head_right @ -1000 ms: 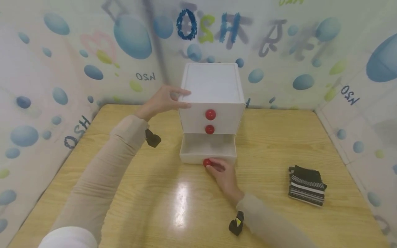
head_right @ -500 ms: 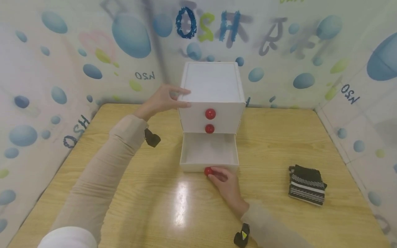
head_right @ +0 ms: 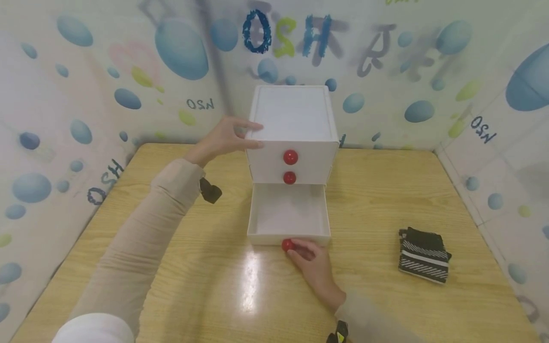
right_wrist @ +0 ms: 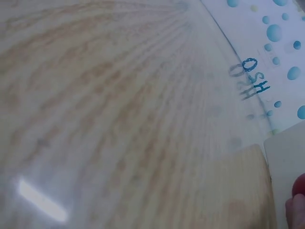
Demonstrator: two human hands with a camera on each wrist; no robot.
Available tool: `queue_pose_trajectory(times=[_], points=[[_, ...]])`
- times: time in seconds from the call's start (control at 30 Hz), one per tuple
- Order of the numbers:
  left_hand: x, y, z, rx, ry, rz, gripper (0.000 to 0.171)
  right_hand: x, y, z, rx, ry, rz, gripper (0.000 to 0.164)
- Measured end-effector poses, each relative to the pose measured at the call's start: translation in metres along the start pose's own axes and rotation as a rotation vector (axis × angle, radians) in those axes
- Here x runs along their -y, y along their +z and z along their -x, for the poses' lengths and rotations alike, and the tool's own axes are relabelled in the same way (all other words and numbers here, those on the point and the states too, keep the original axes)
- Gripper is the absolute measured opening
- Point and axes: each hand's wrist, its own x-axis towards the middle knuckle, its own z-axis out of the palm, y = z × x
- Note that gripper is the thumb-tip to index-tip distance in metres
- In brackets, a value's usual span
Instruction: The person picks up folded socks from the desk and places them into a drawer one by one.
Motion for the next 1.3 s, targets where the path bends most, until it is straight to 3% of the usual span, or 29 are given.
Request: queue_pose_trajectory(times=[0.43,0.63,0.93,1.1,1.3], points=[[0.000,0.000,0.000,0.005,-0.003,0.016,0.051,0.001,0.001,0.009,0.013,0.068,-0.032,0.027],[0.001,-0.001,0.000,0.008,0.000,0.021,0.052,0.000,0.001,0.011,0.012,0.061,-0.054,0.026],[0.000,-0.001,0.000,0.008,0.004,0.034,0.051,0.001,-0.012,0.012,0.127,0.063,-0.029,0.030],[0.000,-0.001,0.001,0.007,-0.004,0.034,0.050,0.005,-0.029,0.013,0.174,-0.007,-0.025,0.026],[0.001,-0.001,0.000,0.010,0.000,0.042,0.051,0.017,-0.069,0.009,0.253,-0.275,-0.065,0.017]])
